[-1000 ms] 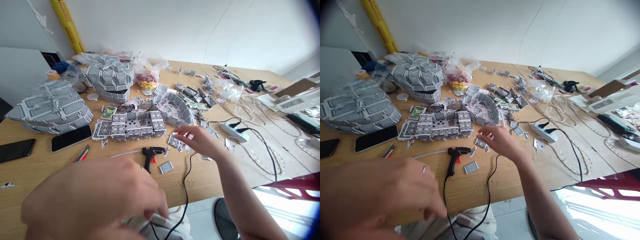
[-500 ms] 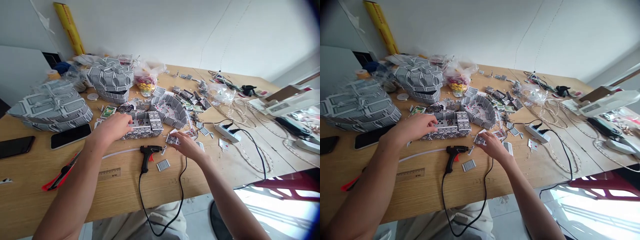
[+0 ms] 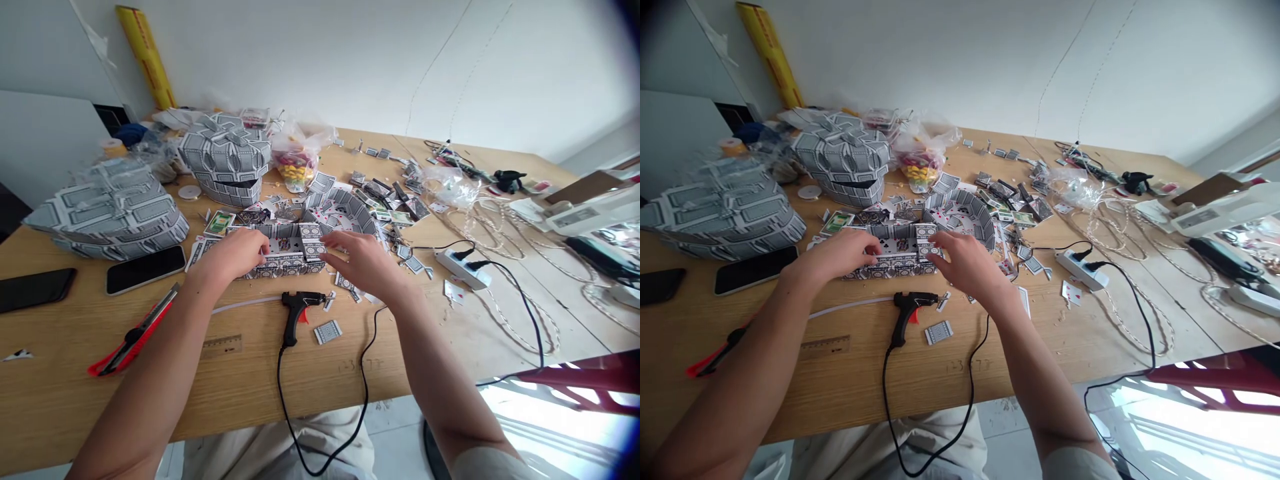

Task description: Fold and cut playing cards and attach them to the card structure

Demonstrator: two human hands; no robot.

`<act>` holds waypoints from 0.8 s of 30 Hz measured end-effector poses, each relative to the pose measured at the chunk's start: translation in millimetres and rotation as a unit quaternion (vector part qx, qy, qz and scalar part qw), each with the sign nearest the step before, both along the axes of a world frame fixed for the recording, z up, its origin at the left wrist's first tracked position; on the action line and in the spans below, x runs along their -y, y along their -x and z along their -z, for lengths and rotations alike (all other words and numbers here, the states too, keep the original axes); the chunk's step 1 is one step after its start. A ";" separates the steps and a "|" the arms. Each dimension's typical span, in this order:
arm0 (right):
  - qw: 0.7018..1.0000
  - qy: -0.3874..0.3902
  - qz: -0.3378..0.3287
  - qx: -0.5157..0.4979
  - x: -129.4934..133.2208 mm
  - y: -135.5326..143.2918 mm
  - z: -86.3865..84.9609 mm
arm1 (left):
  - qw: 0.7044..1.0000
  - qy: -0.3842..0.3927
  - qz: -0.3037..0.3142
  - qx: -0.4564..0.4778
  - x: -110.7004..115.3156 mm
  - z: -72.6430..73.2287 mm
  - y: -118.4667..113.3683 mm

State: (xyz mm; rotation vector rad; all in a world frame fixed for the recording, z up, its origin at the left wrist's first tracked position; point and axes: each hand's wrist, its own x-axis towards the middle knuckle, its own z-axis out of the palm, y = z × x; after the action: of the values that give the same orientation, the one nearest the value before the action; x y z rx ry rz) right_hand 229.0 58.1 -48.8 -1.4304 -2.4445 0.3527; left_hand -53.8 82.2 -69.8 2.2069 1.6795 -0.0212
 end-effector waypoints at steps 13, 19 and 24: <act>0.988 0.054 -0.096 0.103 -23.3 59.0 17.0 | 0.993 -0.024 -0.052 0.100 -4.8 -11.0 31.7; 0.986 0.063 -0.088 0.123 -22.8 54.6 20.9 | 0.970 -0.067 -0.234 -0.007 -15.8 -12.0 91.4; 0.986 0.058 -0.094 0.122 -19.1 54.7 21.1 | 0.968 0.056 -0.236 -0.060 -29.5 19.0 99.3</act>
State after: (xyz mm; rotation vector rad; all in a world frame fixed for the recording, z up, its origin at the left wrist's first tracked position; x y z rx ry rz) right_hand 174.3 77.2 -69.9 -1.3607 -2.8114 0.3851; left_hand -153.1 111.7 -88.8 1.7072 2.1729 -0.1244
